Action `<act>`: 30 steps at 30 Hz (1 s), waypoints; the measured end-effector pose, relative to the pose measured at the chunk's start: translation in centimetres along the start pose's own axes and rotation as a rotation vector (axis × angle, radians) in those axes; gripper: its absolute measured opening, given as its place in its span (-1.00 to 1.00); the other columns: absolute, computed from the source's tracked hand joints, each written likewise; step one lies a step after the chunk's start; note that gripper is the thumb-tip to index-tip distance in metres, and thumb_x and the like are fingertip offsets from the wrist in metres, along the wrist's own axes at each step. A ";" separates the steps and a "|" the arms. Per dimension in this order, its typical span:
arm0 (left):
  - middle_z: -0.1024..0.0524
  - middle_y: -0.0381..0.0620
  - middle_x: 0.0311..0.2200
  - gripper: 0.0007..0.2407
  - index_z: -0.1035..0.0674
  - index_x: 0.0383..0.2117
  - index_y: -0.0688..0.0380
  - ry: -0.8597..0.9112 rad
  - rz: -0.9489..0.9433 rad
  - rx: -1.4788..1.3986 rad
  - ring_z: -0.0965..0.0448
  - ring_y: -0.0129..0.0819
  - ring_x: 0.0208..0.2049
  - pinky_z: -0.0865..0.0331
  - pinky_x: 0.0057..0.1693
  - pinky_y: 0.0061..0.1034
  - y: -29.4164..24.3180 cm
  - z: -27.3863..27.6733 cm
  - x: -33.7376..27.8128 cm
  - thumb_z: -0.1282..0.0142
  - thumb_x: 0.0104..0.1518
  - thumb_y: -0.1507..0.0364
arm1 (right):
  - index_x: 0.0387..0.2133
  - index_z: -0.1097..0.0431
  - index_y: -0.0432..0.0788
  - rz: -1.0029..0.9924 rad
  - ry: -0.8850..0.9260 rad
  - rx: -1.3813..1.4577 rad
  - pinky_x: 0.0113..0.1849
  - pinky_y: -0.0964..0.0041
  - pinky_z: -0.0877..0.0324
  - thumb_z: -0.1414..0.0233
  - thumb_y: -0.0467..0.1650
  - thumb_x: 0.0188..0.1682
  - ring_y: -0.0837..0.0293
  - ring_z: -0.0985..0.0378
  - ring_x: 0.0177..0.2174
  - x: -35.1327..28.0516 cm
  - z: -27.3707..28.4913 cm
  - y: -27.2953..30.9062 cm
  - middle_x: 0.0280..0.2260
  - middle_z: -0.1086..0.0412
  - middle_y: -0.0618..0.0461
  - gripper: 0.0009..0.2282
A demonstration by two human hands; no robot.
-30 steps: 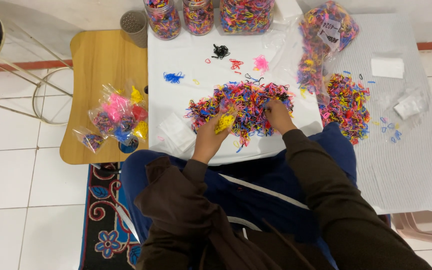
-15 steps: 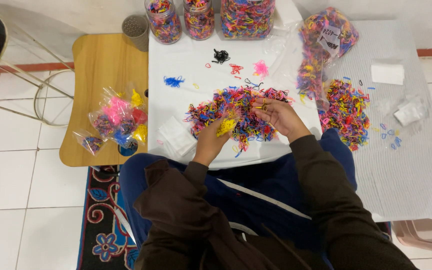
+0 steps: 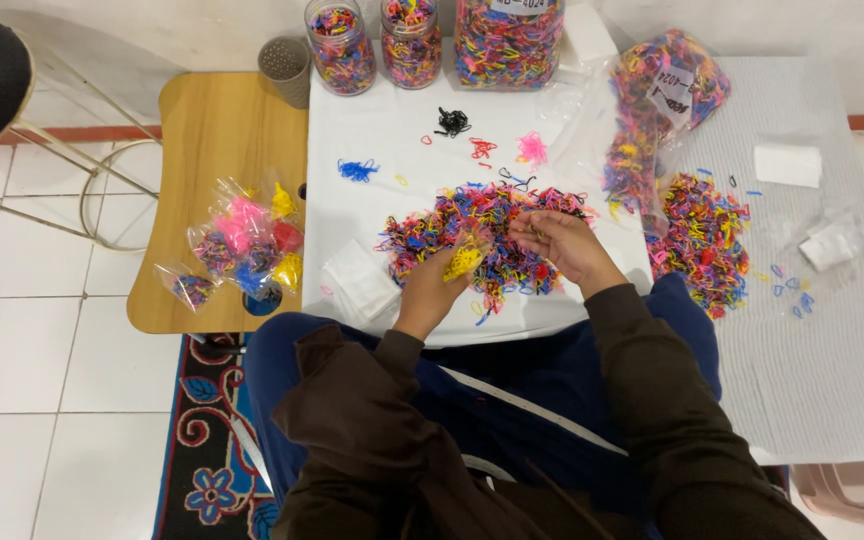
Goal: The person sorts colorful rubber bands from a large pile on a white table into small clear plastic bags by color. They pick yellow bands and place them into a bag, then continue sorting other colors from the mixed pile.
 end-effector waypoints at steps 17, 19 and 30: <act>-0.62 0.18 -0.19 -0.66 -0.57 -0.01 0.16 0.024 0.016 0.012 -0.60 0.14 -0.03 -0.47 0.04 -0.14 -0.5 0.0 -0.3 -0.21 0.14 0.28 | -0.11 -0.52 -0.32 0.152 -0.073 -0.211 -0.07 0.12 -0.54 -0.12 -0.47 0.04 -0.02 -0.60 -0.17 -0.7 -1.3 1.4 -0.20 -0.51 -0.23 -0.81; -0.62 0.19 -0.21 -0.67 -0.58 -0.02 0.18 0.023 0.005 0.026 -0.60 0.16 -0.05 -0.48 0.02 -0.13 -0.3 -0.1 -0.3 -0.22 0.14 0.29 | -0.11 -0.52 -0.32 0.174 -0.090 -0.202 -0.07 0.10 -0.53 -0.12 -0.49 0.04 -0.01 -0.59 -0.17 -1.3 -1.6 2.3 -0.21 -0.51 -0.22 -0.81; -0.62 0.20 -0.21 -0.67 -0.58 -0.04 0.20 0.026 -0.003 0.004 -0.59 0.18 -0.04 -0.48 0.01 -0.11 0.8 -1.0 0.0 -0.22 0.13 0.28 | 0.00 -0.43 -0.38 0.155 -0.020 -0.039 -0.11 0.27 -0.59 -0.04 -0.53 0.08 0.04 -0.65 -0.21 -0.9 -1.7 1.5 -0.17 -0.53 -0.24 -0.76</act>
Point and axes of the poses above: each hand's wrist, its own x-axis towards the middle knuckle, its own z-axis out of the back of the hand, y = z × x, the point moved 9 cm from there along x, towards the middle knuckle
